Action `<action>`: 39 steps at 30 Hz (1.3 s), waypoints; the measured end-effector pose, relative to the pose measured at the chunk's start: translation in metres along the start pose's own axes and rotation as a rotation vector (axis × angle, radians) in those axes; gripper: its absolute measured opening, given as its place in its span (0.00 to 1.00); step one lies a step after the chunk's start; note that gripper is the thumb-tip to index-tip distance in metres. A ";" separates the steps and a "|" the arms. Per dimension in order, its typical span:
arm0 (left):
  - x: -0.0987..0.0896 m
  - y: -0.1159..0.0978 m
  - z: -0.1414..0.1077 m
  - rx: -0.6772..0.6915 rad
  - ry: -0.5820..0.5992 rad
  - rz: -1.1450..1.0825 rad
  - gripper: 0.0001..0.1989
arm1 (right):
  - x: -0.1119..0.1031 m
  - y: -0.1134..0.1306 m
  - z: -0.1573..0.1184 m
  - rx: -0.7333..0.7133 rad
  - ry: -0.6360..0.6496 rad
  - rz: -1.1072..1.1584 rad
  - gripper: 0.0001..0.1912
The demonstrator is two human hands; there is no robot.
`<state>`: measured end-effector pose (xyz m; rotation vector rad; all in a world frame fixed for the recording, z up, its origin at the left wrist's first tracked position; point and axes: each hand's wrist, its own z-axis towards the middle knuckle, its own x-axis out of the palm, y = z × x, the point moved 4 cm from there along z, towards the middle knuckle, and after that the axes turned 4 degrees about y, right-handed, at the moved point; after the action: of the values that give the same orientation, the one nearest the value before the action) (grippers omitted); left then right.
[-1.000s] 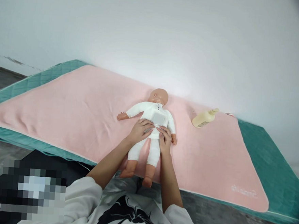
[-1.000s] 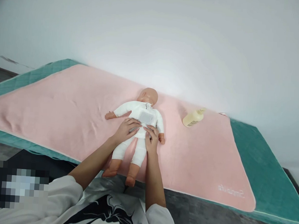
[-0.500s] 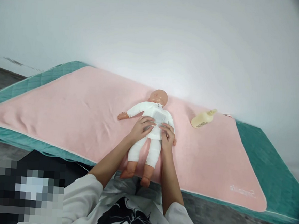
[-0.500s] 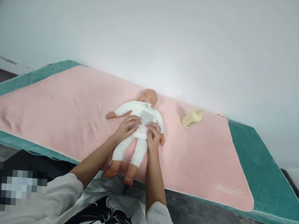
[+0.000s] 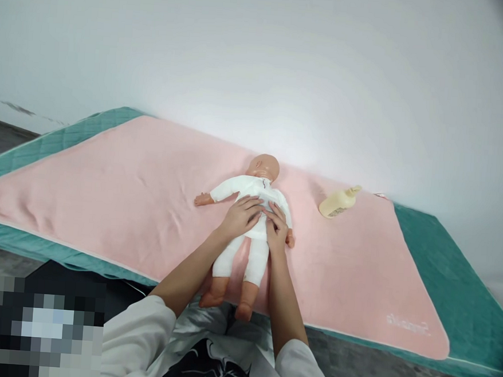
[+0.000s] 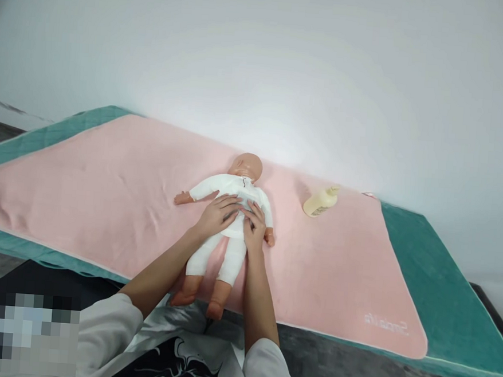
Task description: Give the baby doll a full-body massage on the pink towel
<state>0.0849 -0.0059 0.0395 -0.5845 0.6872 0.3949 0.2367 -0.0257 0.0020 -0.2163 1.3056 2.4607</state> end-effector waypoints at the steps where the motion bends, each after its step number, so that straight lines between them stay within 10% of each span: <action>1: 0.001 0.000 -0.001 -0.001 -0.006 0.007 0.13 | 0.000 -0.001 -0.001 0.004 -0.004 0.007 0.16; 39: 0.000 0.010 0.027 -0.132 0.154 0.097 0.12 | 0.004 -0.004 0.038 0.065 0.037 0.066 0.10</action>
<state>0.0926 0.0188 0.0531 -0.7140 0.8438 0.4917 0.2355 0.0092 0.0190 -0.2063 1.4278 2.4746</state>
